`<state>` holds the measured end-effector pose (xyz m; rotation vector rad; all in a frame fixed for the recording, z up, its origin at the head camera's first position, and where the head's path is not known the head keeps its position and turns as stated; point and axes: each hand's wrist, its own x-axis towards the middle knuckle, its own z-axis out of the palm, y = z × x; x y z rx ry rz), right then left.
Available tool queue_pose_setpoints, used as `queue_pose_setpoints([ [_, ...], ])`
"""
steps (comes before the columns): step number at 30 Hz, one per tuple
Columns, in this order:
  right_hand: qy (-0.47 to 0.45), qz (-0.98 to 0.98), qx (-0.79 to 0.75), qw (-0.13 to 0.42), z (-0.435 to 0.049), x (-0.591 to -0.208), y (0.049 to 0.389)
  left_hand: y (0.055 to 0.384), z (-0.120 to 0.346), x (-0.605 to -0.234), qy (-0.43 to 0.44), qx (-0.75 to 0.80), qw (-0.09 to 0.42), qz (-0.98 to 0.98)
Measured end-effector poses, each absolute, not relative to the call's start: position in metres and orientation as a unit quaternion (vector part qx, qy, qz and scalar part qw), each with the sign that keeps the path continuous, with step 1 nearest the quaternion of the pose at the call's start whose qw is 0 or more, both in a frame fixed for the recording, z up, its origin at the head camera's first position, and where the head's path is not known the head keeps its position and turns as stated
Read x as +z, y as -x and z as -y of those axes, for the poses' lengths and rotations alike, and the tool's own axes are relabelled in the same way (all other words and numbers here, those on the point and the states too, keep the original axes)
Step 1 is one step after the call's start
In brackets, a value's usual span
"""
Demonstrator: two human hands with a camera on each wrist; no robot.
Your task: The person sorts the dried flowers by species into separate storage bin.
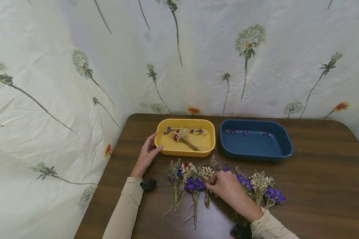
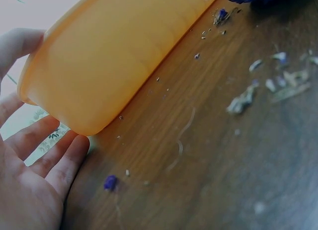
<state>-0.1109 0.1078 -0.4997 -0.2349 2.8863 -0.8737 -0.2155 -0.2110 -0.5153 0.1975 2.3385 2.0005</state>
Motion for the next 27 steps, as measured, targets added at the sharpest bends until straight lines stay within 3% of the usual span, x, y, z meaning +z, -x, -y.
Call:
queue_pose_setpoints([
  [13, 0.027, -0.904, -0.403, 0.141, -0.118, -0.504, 0.115, 0.215, 0.21, -0.512, -0.057, 0.648, 0.032, -0.758],
  [18, 0.022, -0.883, -0.435, 0.175, -0.123, -0.5, 0.117, 0.224, 0.214, -0.531, -0.059, 0.649, 0.03, -0.757],
  [27, 0.025, -0.868, -0.461, 0.18, -0.128, -0.496, 0.116, 0.227, 0.215, -0.543, -0.068, 0.643, 0.007, -0.763],
])
